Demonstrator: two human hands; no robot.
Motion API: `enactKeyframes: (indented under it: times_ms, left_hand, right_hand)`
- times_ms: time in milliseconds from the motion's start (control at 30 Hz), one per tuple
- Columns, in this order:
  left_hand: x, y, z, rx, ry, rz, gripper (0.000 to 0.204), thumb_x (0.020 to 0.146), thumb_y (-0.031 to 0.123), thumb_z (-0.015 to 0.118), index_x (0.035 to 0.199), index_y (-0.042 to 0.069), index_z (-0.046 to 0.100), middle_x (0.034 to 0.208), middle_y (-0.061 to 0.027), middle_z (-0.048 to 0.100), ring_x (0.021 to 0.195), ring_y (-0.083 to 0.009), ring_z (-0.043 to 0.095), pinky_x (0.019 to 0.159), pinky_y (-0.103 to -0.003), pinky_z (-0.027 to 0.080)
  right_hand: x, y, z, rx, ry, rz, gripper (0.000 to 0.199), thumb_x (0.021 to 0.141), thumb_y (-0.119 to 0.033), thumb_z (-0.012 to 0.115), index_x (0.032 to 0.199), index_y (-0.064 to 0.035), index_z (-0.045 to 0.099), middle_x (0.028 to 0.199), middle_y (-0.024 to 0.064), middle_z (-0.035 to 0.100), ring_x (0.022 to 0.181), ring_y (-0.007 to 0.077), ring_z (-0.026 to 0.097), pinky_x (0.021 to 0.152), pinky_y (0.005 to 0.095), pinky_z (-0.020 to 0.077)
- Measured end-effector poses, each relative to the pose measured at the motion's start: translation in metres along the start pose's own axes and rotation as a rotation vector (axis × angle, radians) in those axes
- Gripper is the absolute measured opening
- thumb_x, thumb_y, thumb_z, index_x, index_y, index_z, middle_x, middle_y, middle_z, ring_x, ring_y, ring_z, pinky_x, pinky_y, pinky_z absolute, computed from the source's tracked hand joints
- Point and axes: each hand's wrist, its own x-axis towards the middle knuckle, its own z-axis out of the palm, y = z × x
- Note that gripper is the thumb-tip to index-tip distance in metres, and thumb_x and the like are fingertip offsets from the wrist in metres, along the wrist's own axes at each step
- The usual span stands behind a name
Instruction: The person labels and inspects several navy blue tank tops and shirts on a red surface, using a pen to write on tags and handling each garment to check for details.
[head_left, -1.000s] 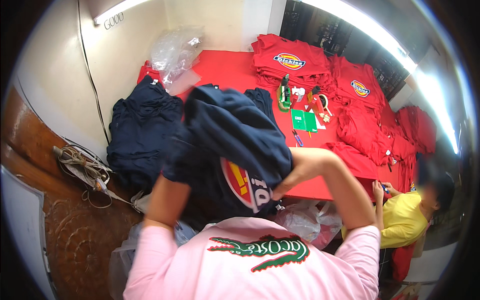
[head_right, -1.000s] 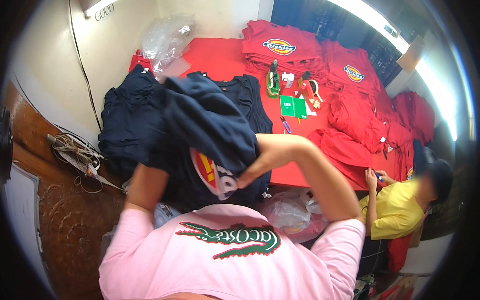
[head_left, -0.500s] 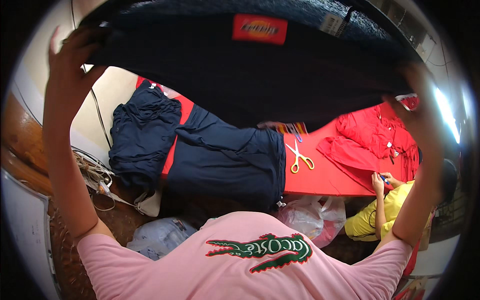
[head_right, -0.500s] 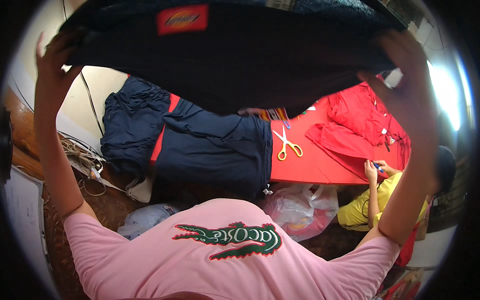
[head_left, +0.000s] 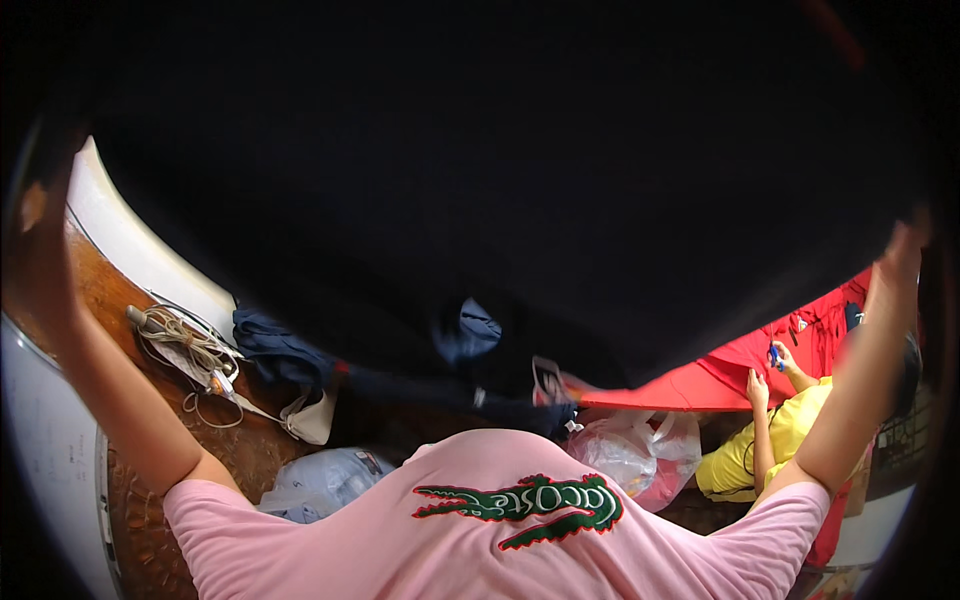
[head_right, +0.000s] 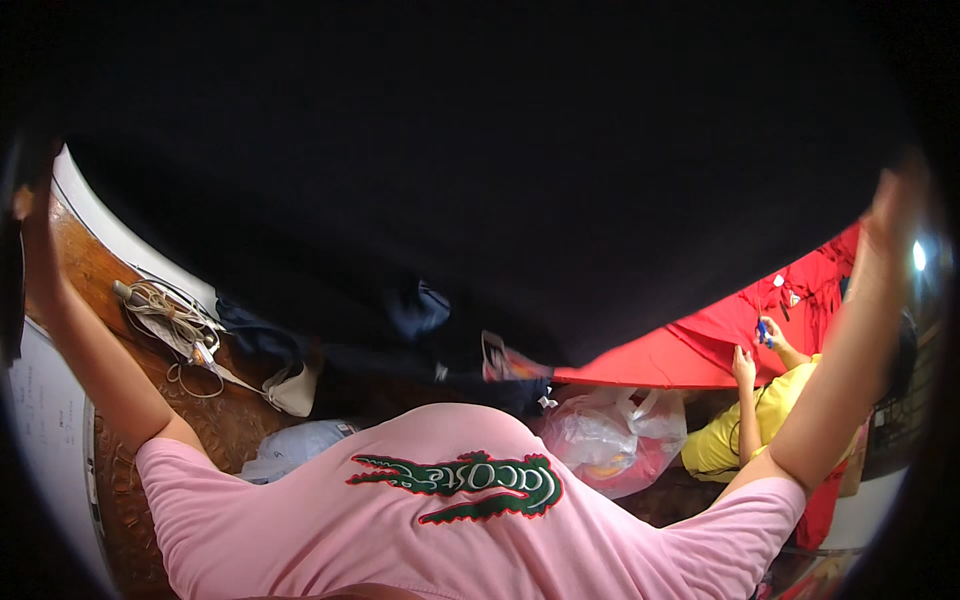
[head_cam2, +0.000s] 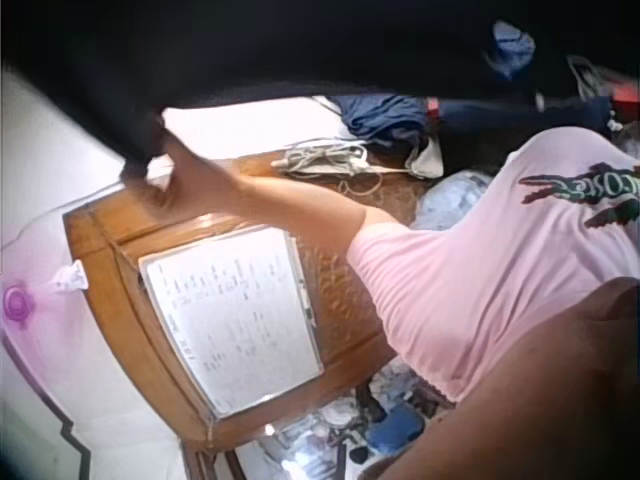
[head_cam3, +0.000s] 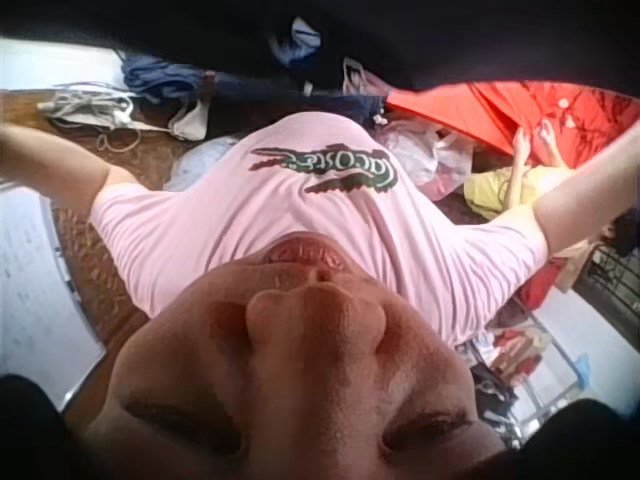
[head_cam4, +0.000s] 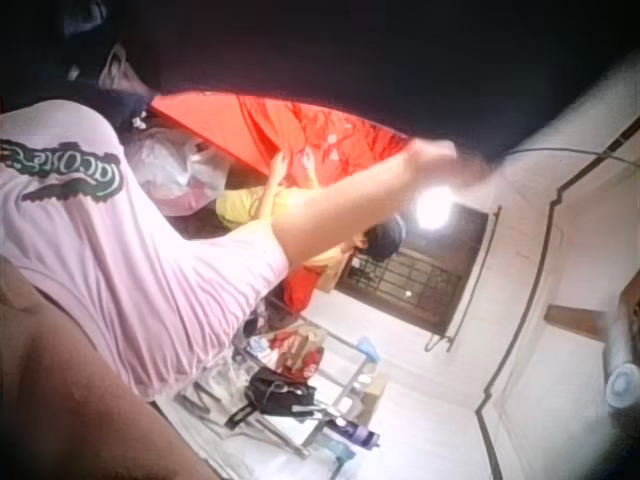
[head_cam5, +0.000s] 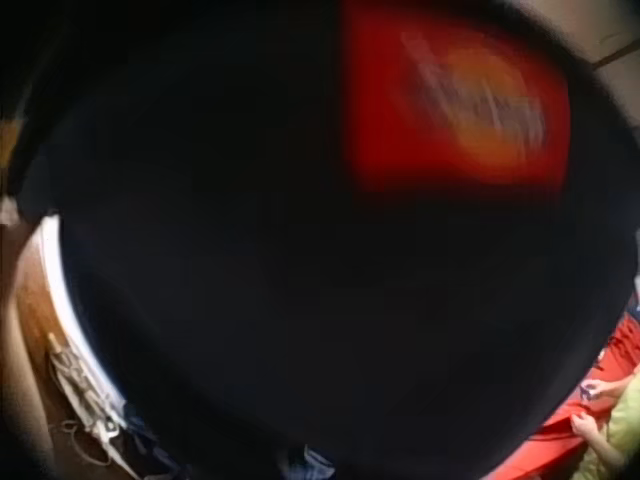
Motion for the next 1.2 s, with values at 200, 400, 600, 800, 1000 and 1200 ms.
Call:
enactKeyframes:
  times_ms: [200,400,600,800,1000,1200]
  left_hand:
    - [0.009,0.020,0.141,0.240,-0.750,-0.395,0.032,0.097,0.013,0.072,0.125,0.000,0.066,0.104,-0.0208,0.075,0.099,-0.0278,0.073,0.097,-0.039,0.055]
    - [-0.043,-0.025,0.143,0.455,-0.044,-0.549,0.049,0.100,0.032,0.072,0.141,0.007,0.063,0.117,-0.0174,0.076,0.112,-0.0291,0.072,0.125,-0.052,0.031]
    - [-0.181,0.130,0.222,0.066,-0.306,-0.815,0.080,0.092,0.039,0.079,0.141,-0.016,0.049,0.134,-0.0341,0.063,0.132,-0.0449,0.057,0.127,-0.059,0.026]
    - [-0.297,0.242,0.342,-0.191,-0.674,-0.851,0.052,0.083,0.019,0.083,0.122,-0.003,0.057,0.128,-0.0231,0.063,0.138,-0.0406,0.051,0.127,-0.062,0.021]
    - [-0.397,0.285,0.367,-0.446,-0.759,-0.928,0.042,0.087,0.019,0.079,0.123,0.001,0.067,0.126,-0.0189,0.069,0.129,-0.0366,0.060,0.123,-0.055,0.033]
    - [-0.287,0.273,0.397,-0.728,-0.607,-0.930,0.028,0.093,0.006,0.067,0.120,0.005,0.075,0.126,-0.0134,0.074,0.123,-0.0338,0.068,0.108,-0.041,0.051]
  right_hand:
    - [-0.005,0.098,0.062,-1.411,-0.646,-0.536,0.018,0.088,-0.007,0.065,0.101,-0.0092,0.078,0.110,0.0073,0.074,0.111,0.0315,0.065,0.110,0.0451,0.0443]
    - [-0.035,0.081,0.074,-1.377,-0.092,-0.536,0.032,0.104,-0.024,0.065,0.135,-0.0154,0.070,0.126,0.0107,0.073,0.116,0.0296,0.069,0.105,0.0458,0.0502]
    - [-0.217,0.090,0.086,-1.098,-0.440,-0.399,0.046,0.088,-0.003,0.073,0.134,-0.0021,0.066,0.148,0.0146,0.064,0.134,0.0367,0.060,0.116,0.0498,0.0414]
    - [-0.441,0.167,0.105,-1.025,-0.790,0.172,0.029,0.086,-0.007,0.071,0.113,0.0019,0.067,0.160,0.0177,0.052,0.125,0.0382,0.062,0.108,0.0498,0.0453]
    - [-0.534,0.191,0.088,-0.929,-1.004,0.443,0.032,0.090,-0.007,0.066,0.120,-0.0067,0.073,0.149,0.0180,0.061,0.117,0.0360,0.066,0.109,0.0490,0.0451]
    - [-0.470,0.226,0.172,-0.733,-0.502,0.538,0.045,0.094,0.001,0.060,0.138,-0.0067,0.067,0.146,0.0203,0.063,0.134,0.0374,0.060,0.115,0.0458,0.0443]
